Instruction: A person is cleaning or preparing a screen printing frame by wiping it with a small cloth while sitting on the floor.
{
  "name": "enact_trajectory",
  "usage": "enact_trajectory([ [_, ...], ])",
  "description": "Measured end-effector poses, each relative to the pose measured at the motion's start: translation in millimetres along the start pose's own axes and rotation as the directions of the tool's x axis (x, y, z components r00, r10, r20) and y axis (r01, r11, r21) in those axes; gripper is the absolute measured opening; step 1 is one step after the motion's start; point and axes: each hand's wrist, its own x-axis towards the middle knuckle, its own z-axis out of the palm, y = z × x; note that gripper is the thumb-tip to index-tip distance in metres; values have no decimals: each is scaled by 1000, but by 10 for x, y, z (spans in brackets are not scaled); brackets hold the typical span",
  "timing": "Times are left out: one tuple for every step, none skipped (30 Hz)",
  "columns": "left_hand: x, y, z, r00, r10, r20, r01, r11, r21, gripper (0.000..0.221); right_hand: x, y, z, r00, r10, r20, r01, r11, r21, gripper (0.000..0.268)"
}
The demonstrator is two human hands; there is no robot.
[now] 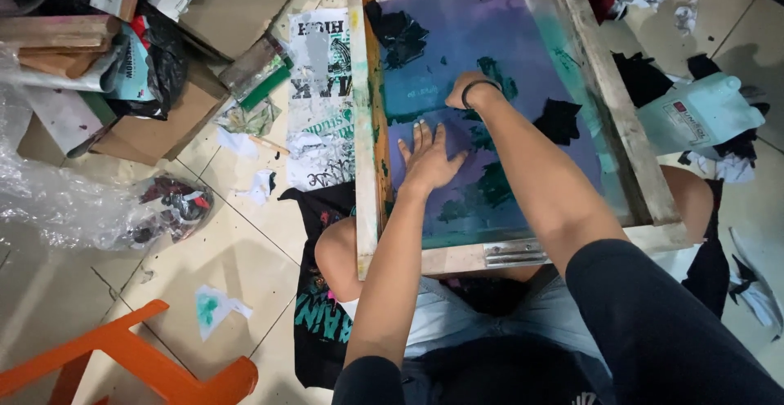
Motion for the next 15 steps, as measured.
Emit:
enact_trajectory([
  [6,-4,16,1000,-1,1,1,1000,0,84,-111,-33,-26,1000,0,1,0,1000,1,39],
  [10,-7,31,1000,-8,2,8,1000,18,84,-225,-66,-53,1000,2,-7,-2,1000,12,40],
  [24,-7,31,1000,-16,-3,16,999,37,85,-326,-109,-106,1000,2,-18,-2,1000,21,41],
  [24,-9,24,1000,-16,-7,16,999,37,85,-240,-92,-97,1000,-1,-21,1,1000,20,41],
  [28,-14,18,1000,-11,-4,11,1000,28,84,-156,-64,-79,1000,13,-22,-12,999,35,35],
  [34,-18,13,1000,-5,0,5,1000,20,83,-70,-34,-62,999,27,-23,-26,998,50,29],
  [30,-2,6,1000,-4,2,4,1000,23,83,-340,-141,-187,999,29,-24,-27,998,54,29],
  [27,15,0,1000,-25,13,25,999,37,83,-611,-245,-313,1000,29,-7,-28,990,137,31],
  [27,35,-13,999,-46,23,45,998,51,83,-879,-351,-449,1000,27,9,-28,975,219,33],
  [18,46,-30,999,-45,23,44,998,55,83,-630,-330,-394,1000,28,7,-28,974,223,33],
  [4,62,-37,999,-44,19,43,998,47,83,-390,-298,-333,1000,12,15,-14,993,118,31],
  [-13,75,-45,999,-44,15,43,998,39,83,-151,-270,-269,1000,-3,25,2,1000,13,28],
  [14,48,-12,999,-42,14,41,998,43,83,-294,-378,-308,1000,-3,21,3,1000,16,28],
  [39,18,18,999,-32,-2,32,999,39,85,-437,-489,-346,999,32,6,-31,999,-21,32],
  [61,-12,49,1000,-24,-19,25,999,32,87,-579,-608,-382,998,63,-9,-64,996,-59,37],
])
